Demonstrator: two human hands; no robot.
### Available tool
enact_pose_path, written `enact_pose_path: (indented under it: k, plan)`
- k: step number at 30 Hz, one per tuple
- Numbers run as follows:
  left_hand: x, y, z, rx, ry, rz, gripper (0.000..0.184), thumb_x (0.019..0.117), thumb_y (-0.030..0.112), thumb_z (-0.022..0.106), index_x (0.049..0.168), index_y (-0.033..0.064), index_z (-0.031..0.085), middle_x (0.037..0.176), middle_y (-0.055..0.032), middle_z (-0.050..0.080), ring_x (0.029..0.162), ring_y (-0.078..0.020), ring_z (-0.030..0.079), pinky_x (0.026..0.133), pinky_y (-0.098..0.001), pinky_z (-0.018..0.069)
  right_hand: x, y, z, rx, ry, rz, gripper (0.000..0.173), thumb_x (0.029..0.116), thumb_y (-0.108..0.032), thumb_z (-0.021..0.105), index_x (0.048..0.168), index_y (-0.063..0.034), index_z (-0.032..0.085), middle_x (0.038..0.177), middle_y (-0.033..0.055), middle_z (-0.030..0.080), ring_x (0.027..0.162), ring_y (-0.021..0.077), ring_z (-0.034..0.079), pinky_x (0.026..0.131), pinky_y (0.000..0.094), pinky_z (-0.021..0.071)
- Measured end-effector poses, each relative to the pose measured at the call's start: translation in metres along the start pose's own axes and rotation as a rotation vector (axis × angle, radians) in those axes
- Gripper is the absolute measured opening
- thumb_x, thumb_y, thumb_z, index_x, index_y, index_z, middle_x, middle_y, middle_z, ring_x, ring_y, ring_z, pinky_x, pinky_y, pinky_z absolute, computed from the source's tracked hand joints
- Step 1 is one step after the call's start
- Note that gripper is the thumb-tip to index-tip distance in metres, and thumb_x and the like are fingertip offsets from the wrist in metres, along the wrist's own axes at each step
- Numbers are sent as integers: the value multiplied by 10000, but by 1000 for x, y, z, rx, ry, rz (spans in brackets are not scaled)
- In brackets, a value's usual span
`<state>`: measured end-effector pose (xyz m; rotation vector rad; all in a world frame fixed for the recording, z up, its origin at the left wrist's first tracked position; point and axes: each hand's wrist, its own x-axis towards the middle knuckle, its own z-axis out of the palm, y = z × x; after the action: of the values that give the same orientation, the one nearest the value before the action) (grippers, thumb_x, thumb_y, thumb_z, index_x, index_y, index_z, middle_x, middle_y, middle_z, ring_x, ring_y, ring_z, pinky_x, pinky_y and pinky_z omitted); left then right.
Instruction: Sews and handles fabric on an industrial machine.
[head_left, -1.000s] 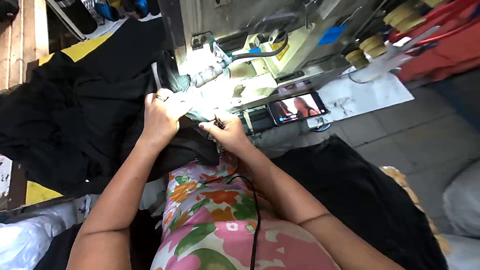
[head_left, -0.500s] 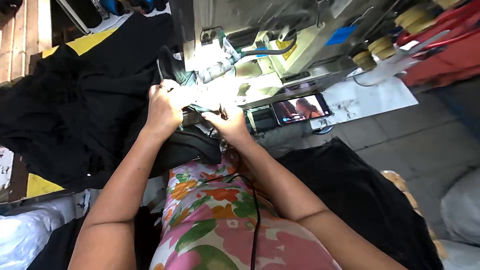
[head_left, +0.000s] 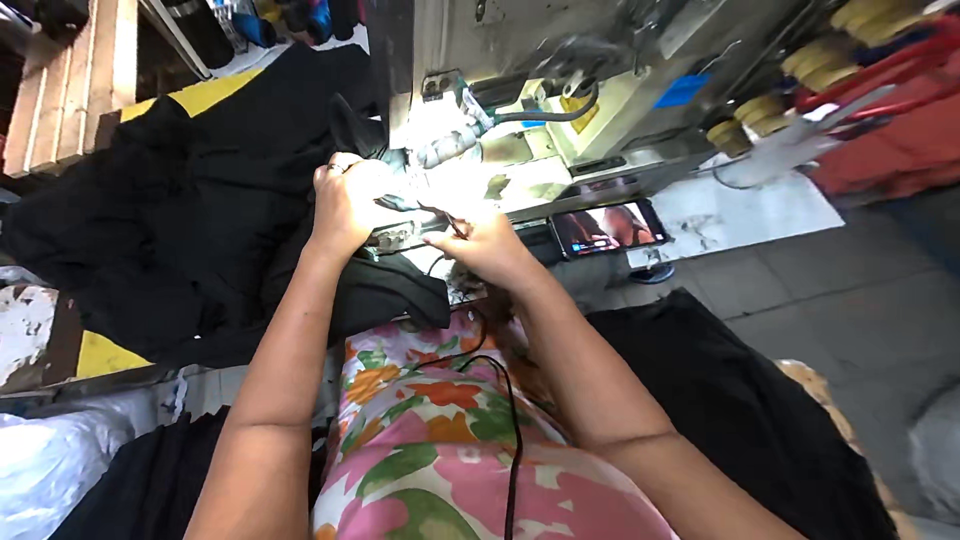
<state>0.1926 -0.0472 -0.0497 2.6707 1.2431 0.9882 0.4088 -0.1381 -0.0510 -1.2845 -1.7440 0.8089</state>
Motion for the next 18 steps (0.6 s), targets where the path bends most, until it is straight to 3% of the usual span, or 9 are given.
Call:
enact_pose_path:
  k: [3, 5, 7, 12, 14, 16, 18]
  plan:
    - [-1, 0, 3, -2, 11, -38, 280, 877, 9, 588, 1006, 141, 799, 1153, -45, 753, 1217, -313, 607, 1022, -550, 399, -25, -3, -17, -2, -6, -5, 263, 1073, -177, 516, 1206, -54, 707, 905, 30, 706, 714, 53, 640, 695, 244, 562]
    - [-2, 1, 4, 1, 21, -49, 283, 869, -9, 589, 994, 142, 793, 1150, -35, 753, 1218, -302, 608, 1024, -544, 399, -33, 3, -21, 75, 5, 20, 263, 1094, -168, 466, 1186, -78, 695, 927, -14, 732, 685, 20, 615, 646, 200, 526]
    - [-3, 1, 5, -7, 25, -55, 300, 879, -17, 580, 1004, 149, 796, 1153, -28, 752, 1224, -296, 604, 1032, -535, 396, -36, 6, -26, 126, 25, 58, 259, 1095, -181, 461, 1158, -92, 695, 884, -40, 720, 642, 9, 549, 596, 190, 446]
    - [-3, -2, 7, -19, 63, -27, 252, 885, 21, 601, 964, 154, 798, 1138, -9, 759, 1207, -282, 617, 1024, -522, 405, -44, -8, -75, 97, 192, 10, 262, 1095, -269, 467, 1205, -116, 650, 920, -78, 674, 627, -25, 524, 555, 165, 440]
    - [-2, -1, 7, -15, 51, -39, 243, 891, 28, 596, 958, 153, 793, 1141, -1, 758, 1211, -279, 615, 1027, -518, 405, -48, -9, -108, 124, 293, -82, 279, 1107, -279, 449, 1239, -130, 644, 942, -101, 680, 659, -25, 561, 584, 156, 475]
    - [-2, 0, 6, -23, 39, -58, 234, 873, 31, 617, 954, 155, 798, 1145, -4, 757, 1211, -280, 612, 1036, -517, 393, -51, -11, -145, 113, 384, -168, 273, 1117, -286, 420, 1248, -173, 631, 1011, -138, 701, 753, -23, 628, 684, 174, 538]
    - [-2, 2, 6, -23, 47, -72, 207, 880, 38, 638, 950, 152, 796, 1141, -3, 755, 1202, -269, 612, 1038, -503, 388, -56, 2, -192, 52, 459, -203, 291, 1127, -254, 378, 1275, -139, 600, 1068, -115, 683, 798, -12, 630, 731, 192, 543]
